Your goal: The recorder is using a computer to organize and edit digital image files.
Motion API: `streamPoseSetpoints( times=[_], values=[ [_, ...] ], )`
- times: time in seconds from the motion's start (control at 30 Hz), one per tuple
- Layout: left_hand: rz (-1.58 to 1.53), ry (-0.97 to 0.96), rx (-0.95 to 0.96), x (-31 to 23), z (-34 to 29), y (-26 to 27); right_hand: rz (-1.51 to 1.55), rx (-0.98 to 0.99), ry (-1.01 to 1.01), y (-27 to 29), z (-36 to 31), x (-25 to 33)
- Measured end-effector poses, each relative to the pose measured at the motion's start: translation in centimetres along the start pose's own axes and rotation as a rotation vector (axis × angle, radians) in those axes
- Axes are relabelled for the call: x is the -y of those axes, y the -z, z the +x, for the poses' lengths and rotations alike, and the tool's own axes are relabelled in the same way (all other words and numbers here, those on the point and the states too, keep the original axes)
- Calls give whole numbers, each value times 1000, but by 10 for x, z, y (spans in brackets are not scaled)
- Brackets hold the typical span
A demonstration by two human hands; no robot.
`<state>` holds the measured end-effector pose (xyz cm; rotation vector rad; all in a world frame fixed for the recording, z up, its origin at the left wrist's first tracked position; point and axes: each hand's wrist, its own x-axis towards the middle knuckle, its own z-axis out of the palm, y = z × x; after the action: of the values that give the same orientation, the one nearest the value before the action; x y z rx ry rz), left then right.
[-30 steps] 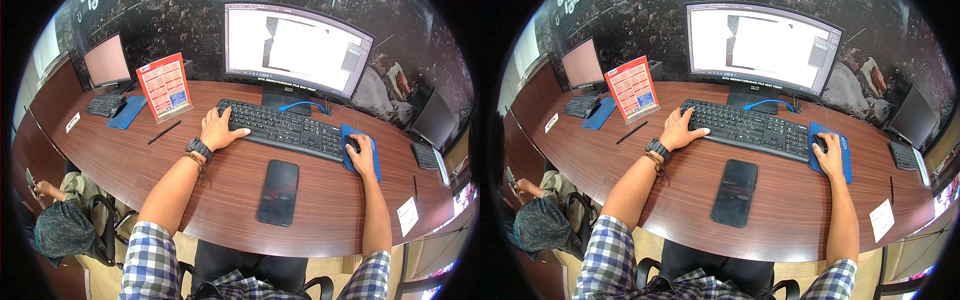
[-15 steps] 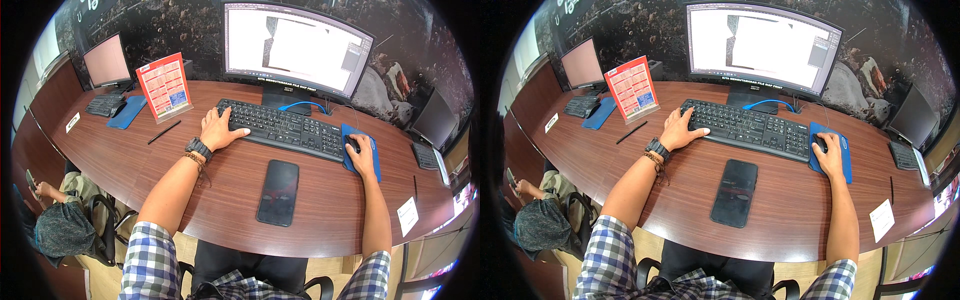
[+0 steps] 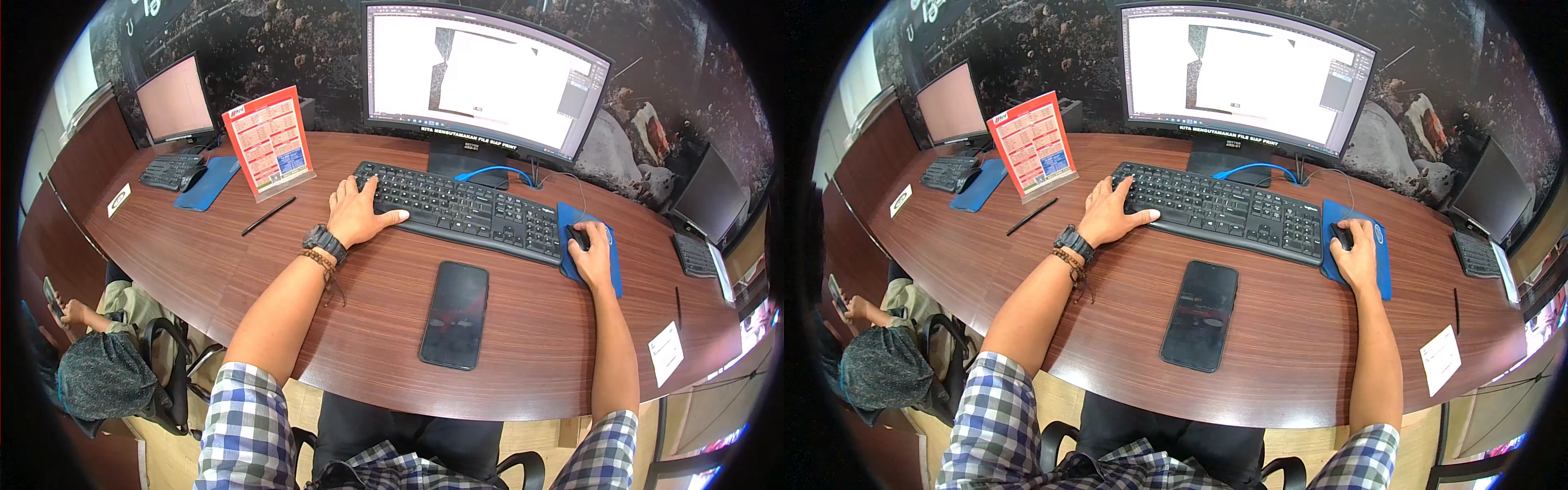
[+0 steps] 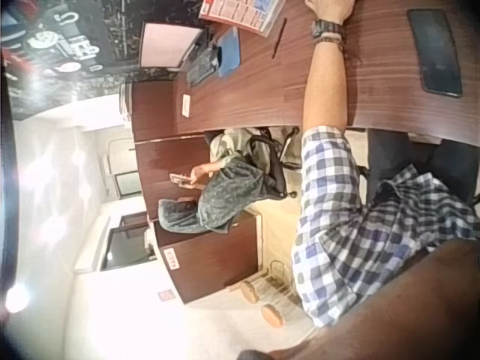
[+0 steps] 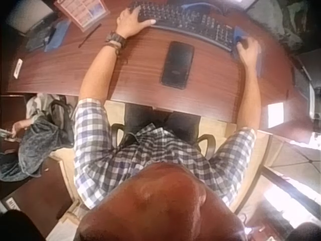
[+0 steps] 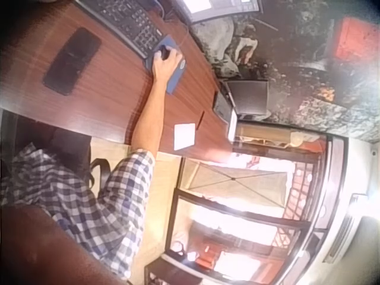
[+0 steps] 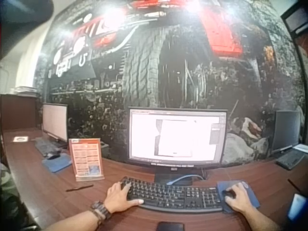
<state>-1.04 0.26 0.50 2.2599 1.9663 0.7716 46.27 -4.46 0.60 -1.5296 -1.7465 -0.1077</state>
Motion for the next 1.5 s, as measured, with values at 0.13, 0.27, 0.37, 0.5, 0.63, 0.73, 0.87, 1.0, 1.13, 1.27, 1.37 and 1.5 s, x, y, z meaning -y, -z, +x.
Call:
streamPoseSetpoints(
  times=[0.13, 0.27, 0.37, 0.5, 0.63, 0.73, 0.87, 1.0, 1.13, 1.27, 1.37, 1.5],
  values=[
    [10, 2, 6, -1, 0, 0, -3, -6, 12, 0, 0, 0],
    [47, 8, 4, -6, -1, 4, 7, -3, -3, 1, 0, 0],
    [46, 19, 8, -6, -2, 5, 3, 5, 7, -2, 0, -2],
    [26, 14, 16, -6, -2, 6, 28, 12, 39, -1, 0, -2],
    [23, 13, 11, -3, -1, 2, 50, 37, 24, -1, 0, 0],
    [16, 10, 8, -3, -1, 1, 42, 41, 28, -1, 1, -2],
    [13, 4, 5, 0, 0, 0, 47, 38, 22, -1, 1, 0],
    [2, 2, 16, -1, 0, 0, 41, 44, 9, 0, 0, 1],
    [9, -7, 0, 0, 0, -1, 28, 30, -4, 0, 0, 0],
    [19, -8, -12, 2, 0, -2, 16, 12, -17, -1, -1, 2],
    [7, -6, 4, 0, 0, -1, 11, 2, -10, 0, 0, 1],
    [46, 2, 5, -5, -1, 2, 13, 0, -3, 0, -1, -1]
  ],
)
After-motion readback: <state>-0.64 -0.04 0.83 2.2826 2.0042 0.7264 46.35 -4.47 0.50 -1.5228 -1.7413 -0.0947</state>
